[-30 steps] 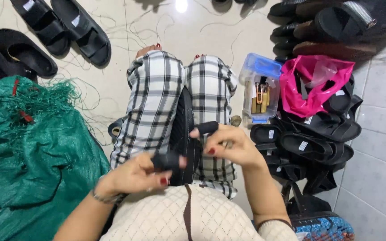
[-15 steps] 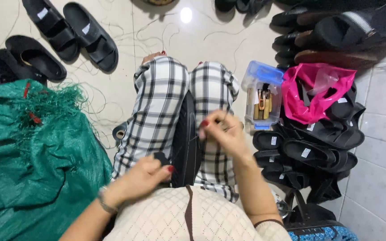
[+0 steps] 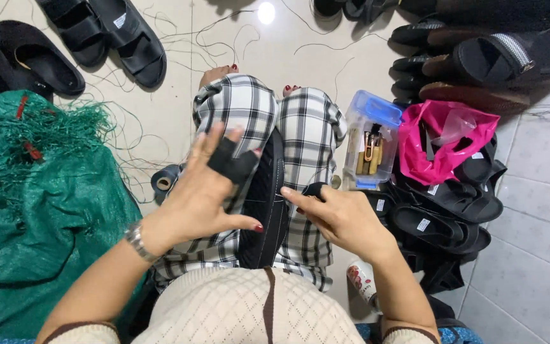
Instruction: The person is hand-stitching a black sandal using a needle and thread to repair it.
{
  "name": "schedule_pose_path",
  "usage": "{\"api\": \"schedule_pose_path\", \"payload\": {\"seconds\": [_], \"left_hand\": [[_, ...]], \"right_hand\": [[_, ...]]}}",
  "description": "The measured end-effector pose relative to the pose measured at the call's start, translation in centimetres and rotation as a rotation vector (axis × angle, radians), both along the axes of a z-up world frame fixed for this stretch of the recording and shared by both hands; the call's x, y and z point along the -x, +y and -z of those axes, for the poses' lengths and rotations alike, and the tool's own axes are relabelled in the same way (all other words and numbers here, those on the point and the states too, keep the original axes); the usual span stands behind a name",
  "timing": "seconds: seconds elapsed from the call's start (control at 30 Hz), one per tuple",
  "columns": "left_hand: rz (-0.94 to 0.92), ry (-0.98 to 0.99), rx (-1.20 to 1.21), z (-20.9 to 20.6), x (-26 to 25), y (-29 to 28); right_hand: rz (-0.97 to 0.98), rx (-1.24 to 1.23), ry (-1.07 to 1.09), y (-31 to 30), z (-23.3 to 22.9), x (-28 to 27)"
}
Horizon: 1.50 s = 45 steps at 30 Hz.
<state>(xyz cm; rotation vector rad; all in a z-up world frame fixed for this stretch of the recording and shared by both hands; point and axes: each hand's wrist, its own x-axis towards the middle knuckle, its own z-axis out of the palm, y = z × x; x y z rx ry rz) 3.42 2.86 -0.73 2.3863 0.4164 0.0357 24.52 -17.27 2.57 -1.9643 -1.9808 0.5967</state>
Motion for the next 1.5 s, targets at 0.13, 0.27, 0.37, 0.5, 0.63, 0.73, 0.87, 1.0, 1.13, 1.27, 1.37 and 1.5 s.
{"api": "schedule_pose_path", "payload": {"seconds": [0.13, 0.27, 0.37, 0.5, 0.63, 0.73, 0.87, 1.0, 1.13, 1.27, 1.37, 1.5], "left_hand": [[0.076, -0.060, -0.047, 1.5, -0.5, -0.9], [0.072, -0.095, -0.059, 2.3, -0.5, -0.9], [0.070, -0.111, -0.067, 2.6, -0.6, -1.1], [0.067, -0.213, -0.107, 3.2, -1.1, -1.3], [0.066, -0.270, -0.141, 4.2, -1.2, -1.3], [0.048, -0.273, -0.089, 4.1, -1.3, -0.9], [0.028, -0.307, -0.112, 4.3, -0.7, -1.3], [-0.157, -0.373, -0.096, 3.7, 1.3, -2.7], [-0.353, -0.371, 1.303, 1.4, 3.7, -4.0], [-0.434, -0.171, 1.259, 0.9, 2.3, -5.1], [-0.700, -0.049, 1.211, 1.7, 1.4, -5.6], [-0.510, -0.141, 0.791, 1.3, 1.0, -7.0]], "right_hand": [[-0.001, 0.007, 0.031, 0.2, -0.1, -0.4], [-0.024, 0.009, 0.039, 0.5, -0.1, -0.9], [-0.040, 0.024, 0.017, 1.1, -1.2, -0.8], [-0.064, 0.113, -0.078, 2.3, -3.5, -0.1], [-0.130, 0.151, -0.064, 3.2, -3.4, 0.2], [-0.130, 0.147, -0.018, 4.4, -3.4, 0.5], [-0.081, 0.124, 0.041, 4.5, -2.9, 0.6], [-0.019, -0.016, -0.102, 2.7, -2.3, 1.2], [-0.008, -0.034, -0.312, 2.0, -0.5, 1.7], [-0.046, -0.095, -0.267, 2.1, -1.1, 1.5], [-0.071, -0.135, -0.202, 2.3, -0.7, 1.1], [-0.100, -0.132, -0.188, 2.1, -0.2, 0.9]]}}
